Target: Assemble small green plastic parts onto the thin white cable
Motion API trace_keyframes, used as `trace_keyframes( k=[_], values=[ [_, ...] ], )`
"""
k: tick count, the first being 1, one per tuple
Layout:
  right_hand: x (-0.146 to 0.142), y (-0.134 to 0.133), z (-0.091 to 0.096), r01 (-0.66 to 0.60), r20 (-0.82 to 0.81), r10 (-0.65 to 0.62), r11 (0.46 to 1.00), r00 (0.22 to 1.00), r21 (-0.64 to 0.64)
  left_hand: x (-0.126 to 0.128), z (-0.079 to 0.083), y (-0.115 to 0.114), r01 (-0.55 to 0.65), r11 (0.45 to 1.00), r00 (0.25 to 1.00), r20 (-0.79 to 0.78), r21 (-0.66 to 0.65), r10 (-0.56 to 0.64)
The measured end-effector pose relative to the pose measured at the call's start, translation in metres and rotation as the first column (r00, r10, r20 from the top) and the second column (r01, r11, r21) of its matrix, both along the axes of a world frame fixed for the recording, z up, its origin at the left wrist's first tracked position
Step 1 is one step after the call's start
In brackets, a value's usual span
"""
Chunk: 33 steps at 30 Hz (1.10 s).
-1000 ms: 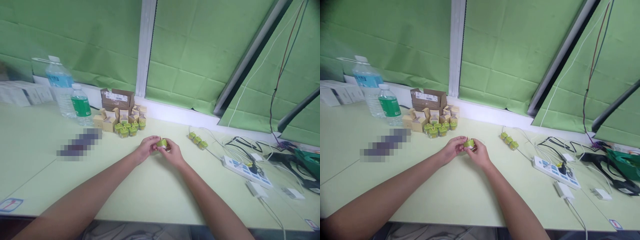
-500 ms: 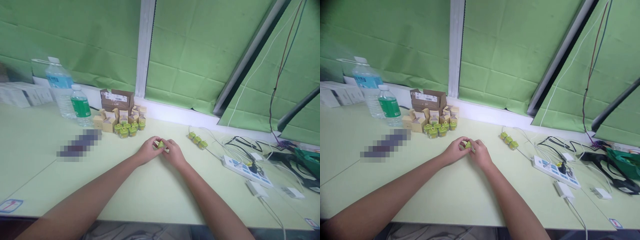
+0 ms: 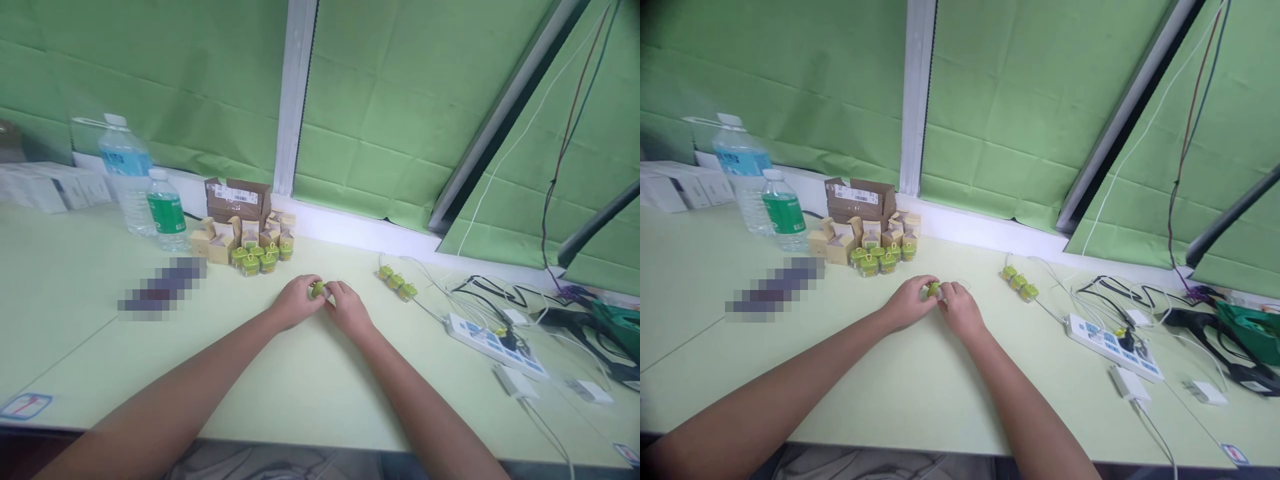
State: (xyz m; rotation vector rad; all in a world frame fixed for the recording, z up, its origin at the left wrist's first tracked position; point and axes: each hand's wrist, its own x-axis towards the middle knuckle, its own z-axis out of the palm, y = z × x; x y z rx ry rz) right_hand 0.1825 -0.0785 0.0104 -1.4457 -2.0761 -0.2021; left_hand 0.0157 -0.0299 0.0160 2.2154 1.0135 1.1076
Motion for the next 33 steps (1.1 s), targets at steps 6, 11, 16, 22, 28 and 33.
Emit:
trace_keyframes(
  k=[6, 11, 16, 22, 28, 33],
  values=[
    [-0.002, -0.003, 0.003, -0.022, 0.075, 0.023, 1.0, 0.997, -0.008, -0.004, -0.001, 0.002, 0.026, 1.0, 0.995, -0.093, 0.017, -0.025],
    [-0.001, -0.003, 0.002, -0.085, 0.095, 0.083, 0.996, 0.992, 0.021, -0.004, 0.002, 0.001, 0.029, 0.998, 0.99, -0.142, 0.06, -0.02],
    [-0.005, -0.005, 0.001, -0.139, 0.094, 0.135, 0.99, 0.986, 0.039, -0.004, 0.005, 0.0, 0.049, 0.996, 0.986, -0.165, 0.068, -0.037],
    [-0.011, -0.008, 0.004, -0.146, 0.088, 0.14, 0.987, 0.986, 0.066, -0.004, 0.01, -0.002, 0.088, 0.991, 0.98, -0.189, 0.1, -0.068],
    [-0.011, -0.006, 0.003, -0.15, 0.08, 0.144, 0.985, 0.986, 0.081, -0.006, 0.012, 0.0, 0.149, 0.987, 0.98, -0.144, 0.063, -0.139],
    [-0.012, -0.006, 0.004, -0.145, 0.092, 0.137, 0.986, 0.986, 0.082, -0.006, 0.014, 0.002, 0.176, 0.984, 0.979, -0.11, 0.033, -0.172]
  ],
)
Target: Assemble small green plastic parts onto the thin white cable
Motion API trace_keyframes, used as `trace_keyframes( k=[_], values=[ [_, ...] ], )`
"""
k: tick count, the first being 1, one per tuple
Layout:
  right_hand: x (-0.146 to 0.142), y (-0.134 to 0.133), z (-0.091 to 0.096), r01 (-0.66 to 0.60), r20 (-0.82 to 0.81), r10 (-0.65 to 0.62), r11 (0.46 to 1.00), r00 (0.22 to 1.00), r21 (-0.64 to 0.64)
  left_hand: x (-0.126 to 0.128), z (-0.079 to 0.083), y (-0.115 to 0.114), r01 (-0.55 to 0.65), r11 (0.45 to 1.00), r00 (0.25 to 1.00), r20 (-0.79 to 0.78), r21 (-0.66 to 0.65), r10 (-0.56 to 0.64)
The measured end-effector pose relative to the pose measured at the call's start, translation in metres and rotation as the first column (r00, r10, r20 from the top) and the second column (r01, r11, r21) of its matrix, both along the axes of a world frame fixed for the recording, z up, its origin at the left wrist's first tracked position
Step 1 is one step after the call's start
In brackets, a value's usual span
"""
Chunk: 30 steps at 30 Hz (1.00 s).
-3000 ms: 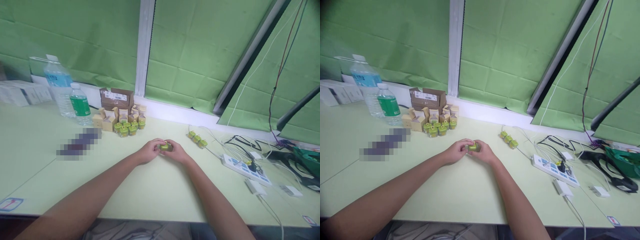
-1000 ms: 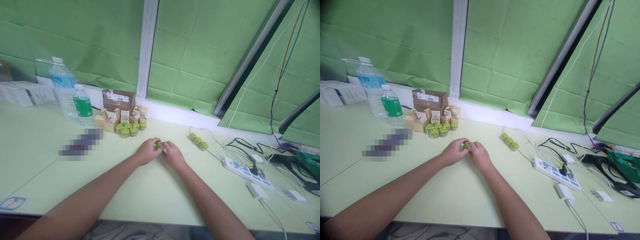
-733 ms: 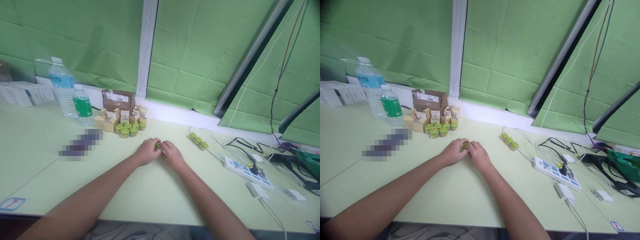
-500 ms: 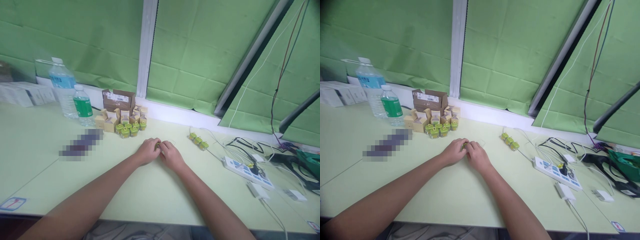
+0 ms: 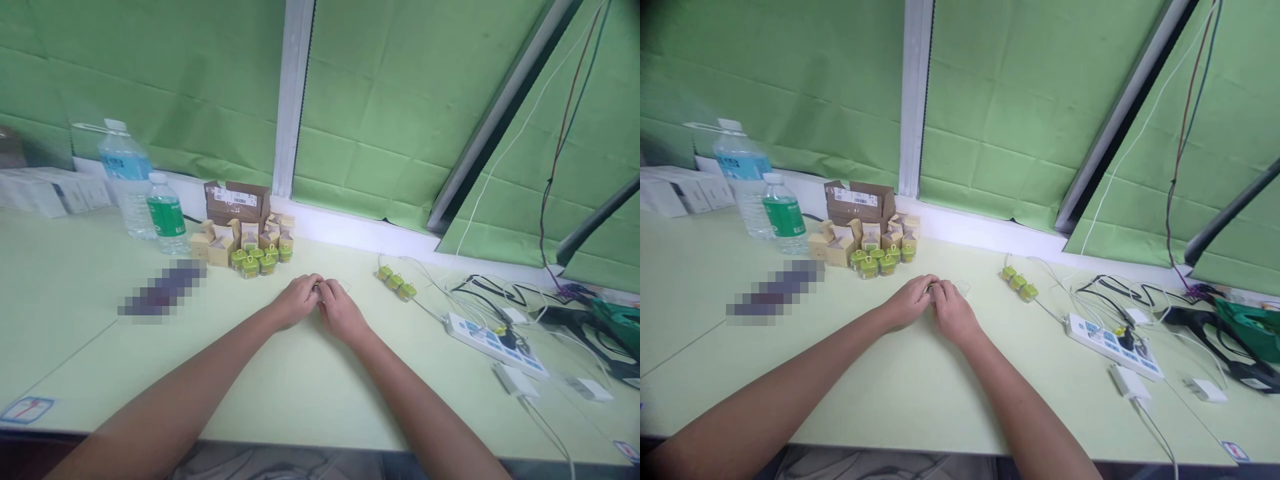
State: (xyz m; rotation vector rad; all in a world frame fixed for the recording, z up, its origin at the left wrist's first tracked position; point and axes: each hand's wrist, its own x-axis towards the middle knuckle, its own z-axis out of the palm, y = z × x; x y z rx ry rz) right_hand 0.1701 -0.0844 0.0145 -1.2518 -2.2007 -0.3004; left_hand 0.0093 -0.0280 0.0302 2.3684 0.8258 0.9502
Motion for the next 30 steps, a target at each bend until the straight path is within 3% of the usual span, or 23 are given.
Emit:
trace_keyframes(
  k=[6, 17, 21, 30],
  values=[
    [0.0, -0.001, -0.002, 0.029, -0.035, -0.031, 0.998, 0.999, -0.055, -0.001, -0.003, 0.001, -0.006, 0.999, 1.0, 0.025, -0.045, 0.007],
    [0.007, 0.001, -0.004, 0.033, -0.041, -0.038, 0.992, 0.998, -0.121, 0.004, -0.012, -0.002, -0.047, 0.963, 0.993, 0.09, -0.267, 0.074],
    [0.012, 0.005, -0.007, 0.011, -0.13, -0.032, 0.987, 0.991, -0.16, 0.005, -0.015, -0.003, -0.035, 0.949, 0.995, 0.074, -0.313, 0.062],
    [0.012, -0.001, 0.002, 0.034, -0.081, -0.051, 0.978, 0.995, -0.207, 0.003, -0.016, -0.001, -0.026, 0.962, 1.0, 0.004, -0.271, 0.029]
  ],
)
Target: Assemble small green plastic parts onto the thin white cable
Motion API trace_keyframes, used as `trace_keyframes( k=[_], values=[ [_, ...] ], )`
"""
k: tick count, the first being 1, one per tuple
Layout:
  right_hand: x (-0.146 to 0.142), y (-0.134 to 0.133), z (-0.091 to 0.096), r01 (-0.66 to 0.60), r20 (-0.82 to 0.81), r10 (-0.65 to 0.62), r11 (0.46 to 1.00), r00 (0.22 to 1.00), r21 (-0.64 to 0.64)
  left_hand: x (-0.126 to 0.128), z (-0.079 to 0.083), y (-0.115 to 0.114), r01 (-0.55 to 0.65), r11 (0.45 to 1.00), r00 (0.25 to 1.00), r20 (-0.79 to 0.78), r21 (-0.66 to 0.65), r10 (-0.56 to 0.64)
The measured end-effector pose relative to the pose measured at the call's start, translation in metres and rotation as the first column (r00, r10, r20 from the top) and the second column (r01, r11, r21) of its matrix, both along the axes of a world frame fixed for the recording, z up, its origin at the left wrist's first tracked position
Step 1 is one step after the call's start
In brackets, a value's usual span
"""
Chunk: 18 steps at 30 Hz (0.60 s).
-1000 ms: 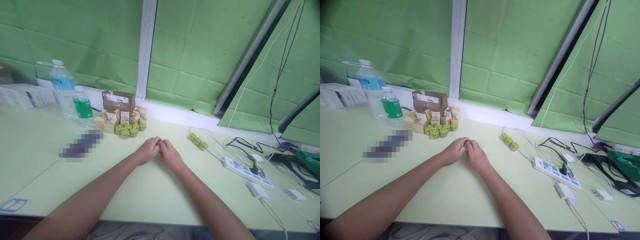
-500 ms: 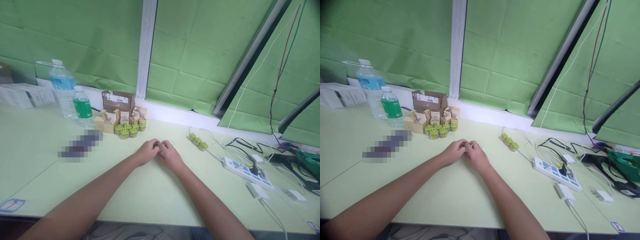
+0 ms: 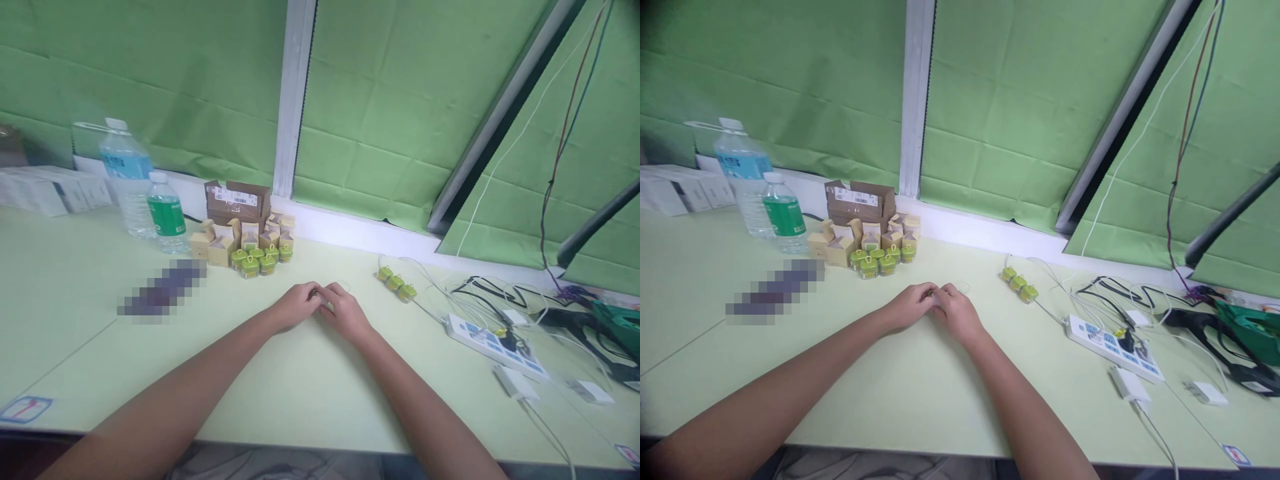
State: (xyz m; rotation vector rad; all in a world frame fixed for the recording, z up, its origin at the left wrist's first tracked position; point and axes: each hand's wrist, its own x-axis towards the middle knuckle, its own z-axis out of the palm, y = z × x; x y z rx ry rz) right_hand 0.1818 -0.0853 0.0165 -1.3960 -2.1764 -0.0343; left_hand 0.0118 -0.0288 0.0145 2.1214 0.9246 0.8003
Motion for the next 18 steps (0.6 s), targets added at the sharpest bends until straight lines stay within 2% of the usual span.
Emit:
trace_keyframes(
  k=[8, 18],
  values=[
    [-0.013, 0.002, -0.007, -0.001, 0.212, -0.02, 0.995, 0.977, 0.099, -0.002, 0.006, 0.002, 0.016, 0.997, 1.0, -0.017, 0.078, -0.015],
    [-0.013, 0.003, -0.012, -0.015, 0.254, -0.021, 0.99, 0.967, 0.138, -0.002, 0.012, 0.0, 0.028, 0.993, 0.999, -0.021, 0.119, -0.025]
  ],
)
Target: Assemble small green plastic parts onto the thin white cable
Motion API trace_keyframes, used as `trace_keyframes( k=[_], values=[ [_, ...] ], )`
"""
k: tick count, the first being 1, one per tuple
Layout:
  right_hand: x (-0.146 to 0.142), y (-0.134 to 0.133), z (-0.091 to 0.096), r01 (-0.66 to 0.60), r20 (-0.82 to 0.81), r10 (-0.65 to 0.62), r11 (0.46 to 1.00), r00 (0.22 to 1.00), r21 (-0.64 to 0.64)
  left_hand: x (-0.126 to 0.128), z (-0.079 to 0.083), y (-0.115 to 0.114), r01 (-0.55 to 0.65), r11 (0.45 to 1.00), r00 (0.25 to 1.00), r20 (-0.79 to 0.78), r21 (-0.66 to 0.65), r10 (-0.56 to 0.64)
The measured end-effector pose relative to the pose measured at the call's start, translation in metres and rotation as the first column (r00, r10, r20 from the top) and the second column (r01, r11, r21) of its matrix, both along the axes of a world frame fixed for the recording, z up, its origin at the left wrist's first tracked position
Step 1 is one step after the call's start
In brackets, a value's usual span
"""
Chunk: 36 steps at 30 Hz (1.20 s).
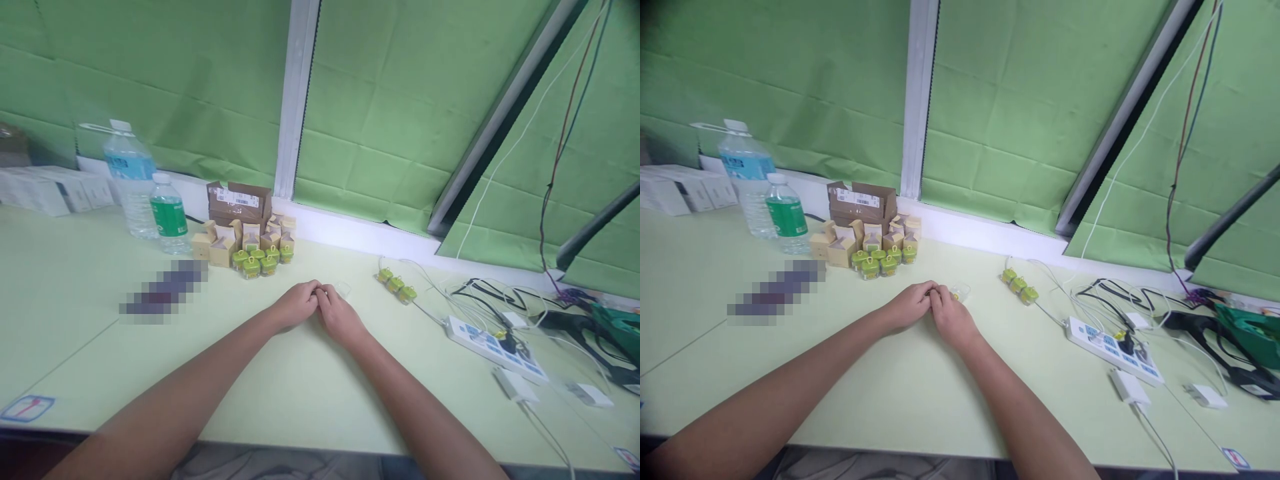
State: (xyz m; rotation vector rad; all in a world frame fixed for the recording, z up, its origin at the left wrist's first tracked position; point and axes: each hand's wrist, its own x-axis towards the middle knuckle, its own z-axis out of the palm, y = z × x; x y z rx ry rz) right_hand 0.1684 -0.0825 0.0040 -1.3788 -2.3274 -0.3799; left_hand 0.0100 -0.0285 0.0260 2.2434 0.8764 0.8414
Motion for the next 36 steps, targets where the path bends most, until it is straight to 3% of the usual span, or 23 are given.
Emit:
trace_keyframes(
  k=[9, 15, 24, 29, 36],
  values=[
    [-0.002, 0.002, -0.001, 0.01, -0.031, -0.01, 1.0, 0.999, -0.004, 0.0, -0.005, 0.003, 0.024, 0.999, 0.999, 0.025, -0.031, -0.024],
    [0.001, 0.0, 0.001, 0.024, -0.202, -0.043, 0.995, 0.978, -0.094, -0.003, -0.008, 0.006, 0.088, 0.989, 0.992, 0.1, -0.121, -0.076],
    [0.002, 0.003, -0.001, -0.009, -0.332, -0.012, 0.998, 0.943, -0.062, -0.004, -0.005, 0.005, 0.107, 0.983, 0.986, 0.146, -0.149, -0.085],
    [0.009, 0.006, 0.002, 0.017, -0.54, -0.053, 0.997, 0.84, -0.071, -0.001, -0.004, 0.0, 0.122, 0.986, 0.982, 0.159, -0.113, -0.103],
    [0.005, 0.002, 0.01, -0.123, -0.783, -0.18, 0.942, 0.596, -0.311, 0.004, -0.004, -0.008, 0.058, 0.996, 0.993, 0.111, -0.069, -0.05]
  ],
)
